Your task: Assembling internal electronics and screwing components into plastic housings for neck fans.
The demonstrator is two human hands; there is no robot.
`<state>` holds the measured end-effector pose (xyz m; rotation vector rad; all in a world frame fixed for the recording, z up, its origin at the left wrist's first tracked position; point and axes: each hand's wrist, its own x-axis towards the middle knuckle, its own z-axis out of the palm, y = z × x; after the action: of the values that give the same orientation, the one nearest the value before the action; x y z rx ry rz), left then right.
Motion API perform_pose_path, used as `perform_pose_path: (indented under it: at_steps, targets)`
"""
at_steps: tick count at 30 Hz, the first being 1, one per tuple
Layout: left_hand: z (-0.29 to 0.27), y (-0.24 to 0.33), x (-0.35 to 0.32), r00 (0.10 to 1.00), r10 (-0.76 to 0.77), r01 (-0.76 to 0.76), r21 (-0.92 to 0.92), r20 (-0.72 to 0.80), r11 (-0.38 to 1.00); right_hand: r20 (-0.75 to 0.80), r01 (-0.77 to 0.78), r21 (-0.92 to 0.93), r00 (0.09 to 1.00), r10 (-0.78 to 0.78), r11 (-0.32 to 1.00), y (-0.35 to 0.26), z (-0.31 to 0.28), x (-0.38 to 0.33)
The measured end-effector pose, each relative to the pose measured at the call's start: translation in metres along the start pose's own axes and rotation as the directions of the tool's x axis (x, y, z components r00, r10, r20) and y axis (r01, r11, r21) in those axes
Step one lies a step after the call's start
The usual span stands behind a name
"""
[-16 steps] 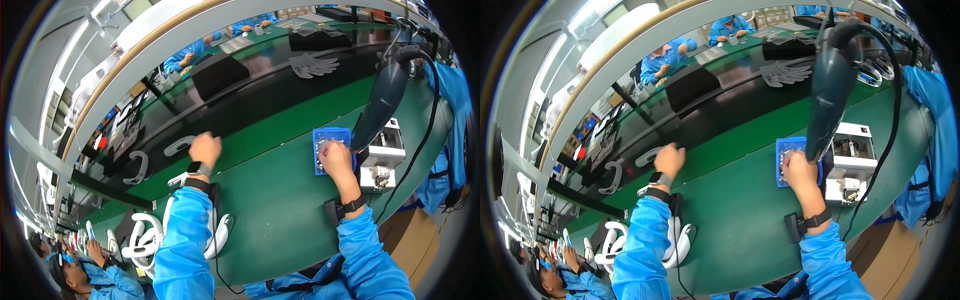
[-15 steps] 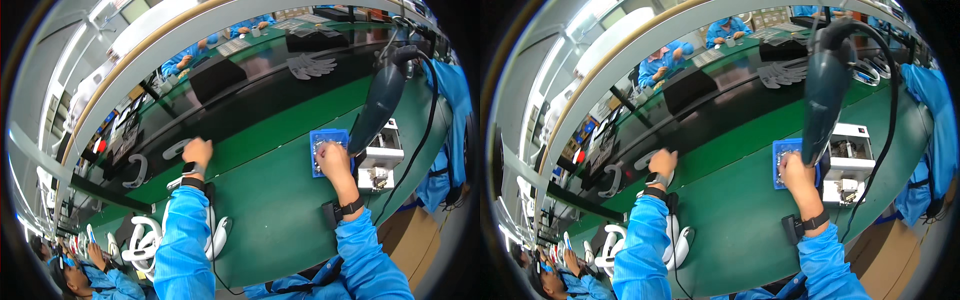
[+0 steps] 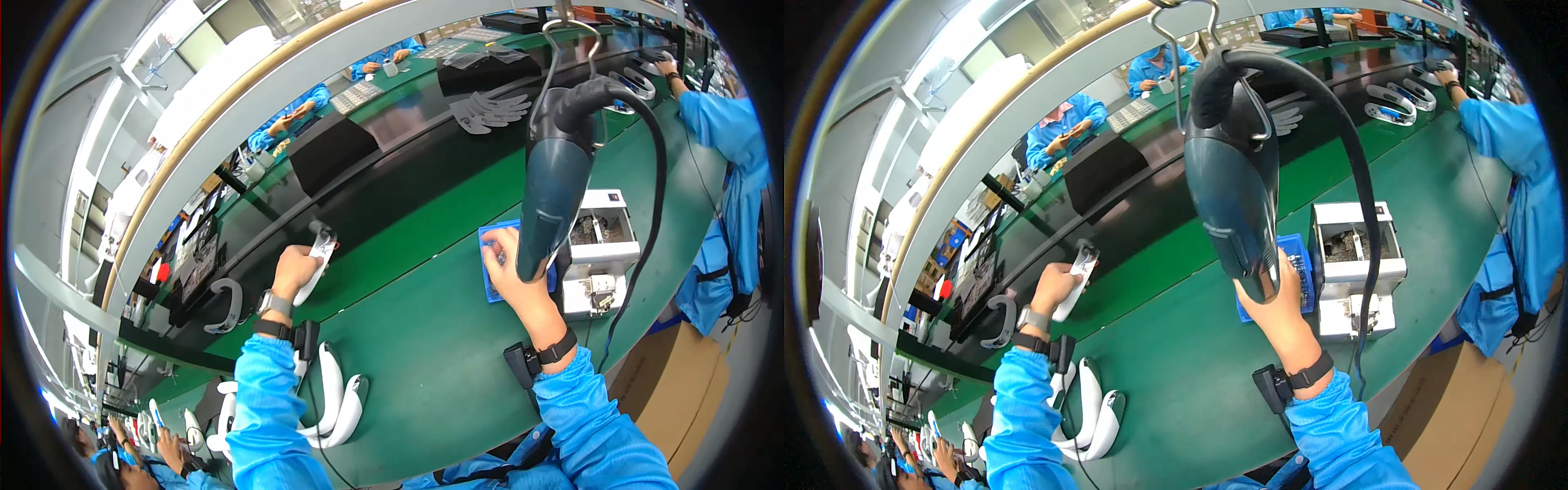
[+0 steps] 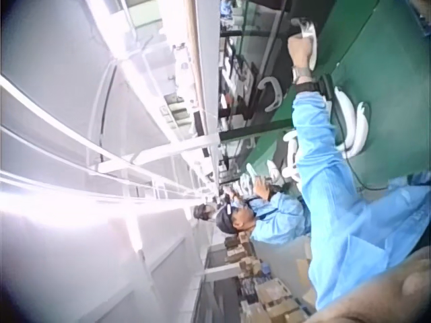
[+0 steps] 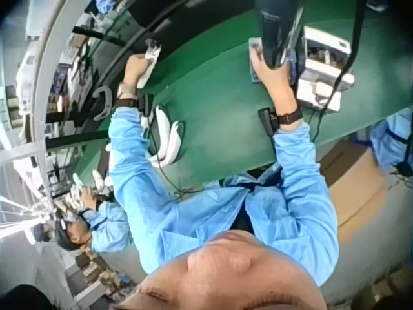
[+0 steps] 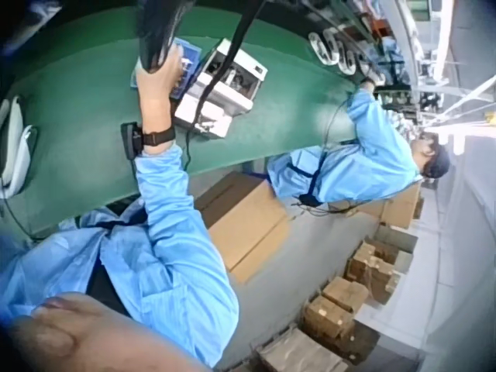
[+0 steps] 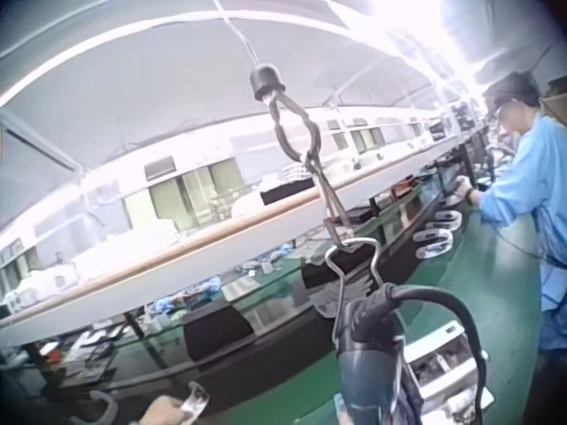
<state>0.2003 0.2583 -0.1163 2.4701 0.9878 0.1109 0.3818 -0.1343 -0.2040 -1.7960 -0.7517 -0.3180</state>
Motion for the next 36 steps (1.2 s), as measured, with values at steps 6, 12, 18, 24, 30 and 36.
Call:
perform_pose_path:
  at_steps: [6,12,18,24,30,36]
  targets:
    - [-0.043,0.068,-0.114,0.911,0.283,-0.129,-0.444,0.300,0.887,-0.090,0.162,-0.098,0.981,-0.171,0.982,-0.027,0.006,0.002]
    - [-0.065,0.111,-0.189,0.696,0.409,-0.156,-0.432,0.590,0.888,0.126,0.060,0.305,0.987,-0.103,0.950,-0.091,-0.003,-0.019]
    - [-0.067,0.134,-0.194,0.552,0.482,-0.477,-0.216,0.681,0.852,0.779,-0.373,0.522,0.575,-0.250,0.767,-0.119,-0.034,-0.057]
    - [-0.054,0.128,-0.222,0.665,0.663,-0.606,-0.269,0.343,0.748,0.725,-0.507,0.594,0.674,-0.143,0.624,-0.131,-0.043,-0.121]
    - [0.005,0.098,-0.270,0.981,0.194,-0.123,-0.709,0.019,0.694,0.548,-0.392,0.736,0.823,-0.146,0.552,-0.144,-0.013,-0.175]
    - [0.035,0.109,-0.300,0.949,0.234,0.158,-0.959,0.214,0.234,0.504,-0.119,0.622,0.817,-0.280,0.774,-0.148,-0.019,-0.156]
